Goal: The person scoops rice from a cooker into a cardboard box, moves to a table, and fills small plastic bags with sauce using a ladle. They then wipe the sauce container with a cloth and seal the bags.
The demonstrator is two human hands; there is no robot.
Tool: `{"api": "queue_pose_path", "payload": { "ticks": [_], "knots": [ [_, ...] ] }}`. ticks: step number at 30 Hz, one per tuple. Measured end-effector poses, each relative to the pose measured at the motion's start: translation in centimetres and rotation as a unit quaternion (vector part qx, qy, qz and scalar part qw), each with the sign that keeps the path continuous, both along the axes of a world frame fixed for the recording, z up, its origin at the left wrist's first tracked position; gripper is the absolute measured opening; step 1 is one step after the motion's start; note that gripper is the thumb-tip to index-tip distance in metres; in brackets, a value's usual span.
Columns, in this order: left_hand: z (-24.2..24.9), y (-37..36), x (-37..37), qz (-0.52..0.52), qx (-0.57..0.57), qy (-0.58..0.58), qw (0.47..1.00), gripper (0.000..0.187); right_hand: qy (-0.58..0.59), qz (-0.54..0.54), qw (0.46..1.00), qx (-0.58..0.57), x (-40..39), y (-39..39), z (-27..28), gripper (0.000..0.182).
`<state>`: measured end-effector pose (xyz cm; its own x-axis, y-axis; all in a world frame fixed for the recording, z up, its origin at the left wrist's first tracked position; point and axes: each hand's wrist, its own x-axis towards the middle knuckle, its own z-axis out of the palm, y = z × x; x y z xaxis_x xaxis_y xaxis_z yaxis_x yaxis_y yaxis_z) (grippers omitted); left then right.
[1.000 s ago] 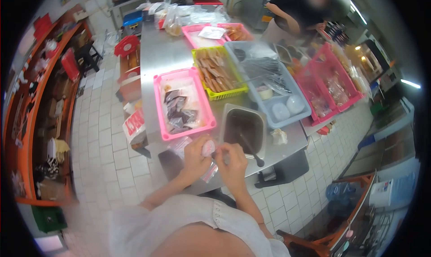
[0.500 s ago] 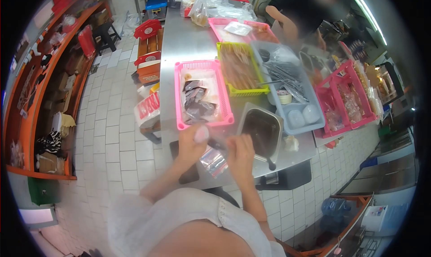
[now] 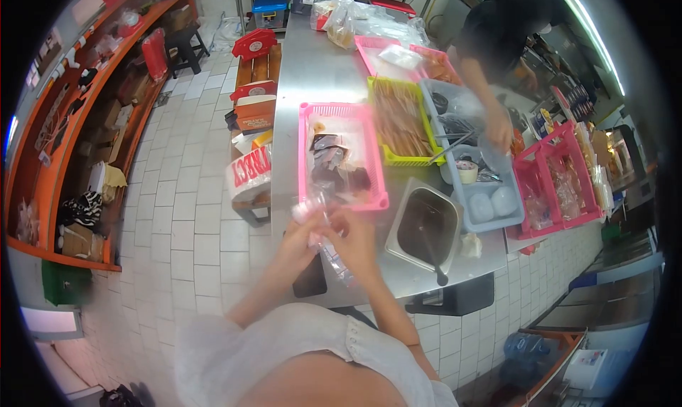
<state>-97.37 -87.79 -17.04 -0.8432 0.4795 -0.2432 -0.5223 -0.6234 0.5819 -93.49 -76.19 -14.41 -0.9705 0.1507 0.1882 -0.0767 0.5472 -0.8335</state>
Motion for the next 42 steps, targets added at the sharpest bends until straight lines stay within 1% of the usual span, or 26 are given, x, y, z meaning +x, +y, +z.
{"api": "queue_pose_path", "payload": {
  "ticks": [5,7,8,10,11,12,14,16,18,19,22,24,25,26,28,29,31,32,33,34,36,38,39,40,41,42],
  "knots": [
    [-0.1,0.2,0.4,-0.02,-0.044,0.073,0.996,0.038,0.008,-0.083,0.985,-0.15,1.1,1.2,0.1,0.014],
    [-0.5,0.6,0.4,0.068,-0.03,0.051,0.996,0.038,0.039,-0.123,0.979,-0.156,1.5,1.8,1.0,0.014],
    [-0.4,0.6,0.4,0.067,-0.03,0.05,0.996,0.038,0.07,-0.161,0.971,-0.159,1.7,2.1,1.3,0.015],
    [0.2,0.3,0.0,0.145,-0.082,0.075,0.983,0.038,0.097,-0.161,0.973,-0.137,2.1,2.3,1.8,0.016],
    [0.0,-0.1,0.4,0.133,-0.11,0.107,0.979,0.03,0.07,-0.154,0.975,-0.144,2.4,1.7,2.5,0.016],
    [0.6,-0.2,0.9,0.138,-0.104,0.111,0.979,0.03,0.045,-0.145,0.977,-0.148,2.6,1.4,3.1,0.016],
    [2.4,0.4,1.7,0.071,-0.36,0.24,0.899,0.016,0.051,-0.108,0.989,-0.082,2.7,1.0,2.8,0.016],
    [3.8,0.2,2.0,0.088,-0.345,0.238,0.904,0.009,0.068,-0.046,0.993,-0.079,2.2,0.8,2.9,0.012],
    [4.0,-1.2,2.5,0.105,-0.353,0.23,0.901,0.008,0.013,0.013,0.994,-0.107,1.2,-0.1,3.1,0.014],
    [4.1,-2.6,2.7,0.106,-0.367,0.217,0.898,0.008,0.024,0.05,0.996,-0.069,0.5,-0.9,3.0,0.017],
    [3.7,-7.7,2.6,0.089,-0.302,0.185,0.931,0.01,0.092,0.169,0.981,0.036,-1.4,-3.9,4.1,0.027],
    [3.1,-11.8,1.9,0.077,-0.319,0.164,0.93,0.009,0.022,0.209,0.978,-0.011,-2.2,-7.2,3.2,0.028],
    [2.5,-14.0,1.3,0.076,-0.358,0.214,0.906,0.009,-0.057,0.214,0.974,-0.039,-2.5,-9.2,3.3,0.024],
    [1.9,-16.3,0.5,0.071,-0.392,0.266,0.878,0.009,-0.058,0.208,0.975,-0.046,-2.9,-11.5,2.3,0.024],
    [1.0,-22.2,-1.9,0.034,-0.399,0.298,0.867,0.009,-0.159,0.199,0.937,-0.237,-4.3,-15.8,0.4,0.02],
    [0.6,-24.7,-3.5,0.037,-0.398,0.346,0.849,0.008,-0.14,0.212,0.955,-0.154,-5.6,-17.8,1.2,0.015],
    [0.6,-28.3,-5.1,0.047,-0.396,0.383,0.833,0.008,-0.163,0.218,0.946,-0.177,-8.2,-22.4,0.4,0.013],
    [0.9,-30.3,-6.1,0.05,-0.45,0.422,0.785,0.01,-0.178,0.226,0.932,-0.219,-9.7,-24.6,0.1,0.012],
    [1.2,-32.4,-6.9,0.048,-0.503,0.457,0.732,0.013,-0.196,0.246,0.935,-0.162,-11.2,-26.5,0.5,0.014],
    [1.3,-34.1,-7.4,0.044,-0.55,0.487,0.677,0.016,-0.199,0.246,0.934,-0.166,-12.0,-28.5,0.4,0.014],
    [0.4,-36.2,-9.4,0.044,-0.578,0.473,0.664,0.021,-0.135,0.261,0.956,-0.012,-14.4,-31.5,0.1,0.018],
    [-1.8,-37.2,-12.4,0.096,-0.545,0.47,0.687,0.021,-0.086,0.253,0.963,0.01,-17.0,-33.1,-0.9,0.016],
    [-3.2,-37.2,-14.0,0.1,-0.543,0.469,0.689,0.021,-0.025,0.226,0.971,0.074,-18.7,-33.5,-2.2,0.014],
    [-4.9,-36.9,-15.8,0.121,-0.557,0.485,0.664,0.021,0.037,0.197,0.97,0.136,-20.7,-33.8,-3.6,0.012],
    [-6.3,-36.7,-17.8,0.138,-0.571,0.5,0.637,0.022,0.039,0.188,0.969,0.157,-22.9,-33.6,-5.1,0.014],
    [-7.3,-36.4,-20.1,0.135,-0.571,0.5,0.637,0.022,0.037,0.186,0.969,0.155,-25.4,-33.4,-5.9,0.014]
  ]
}}
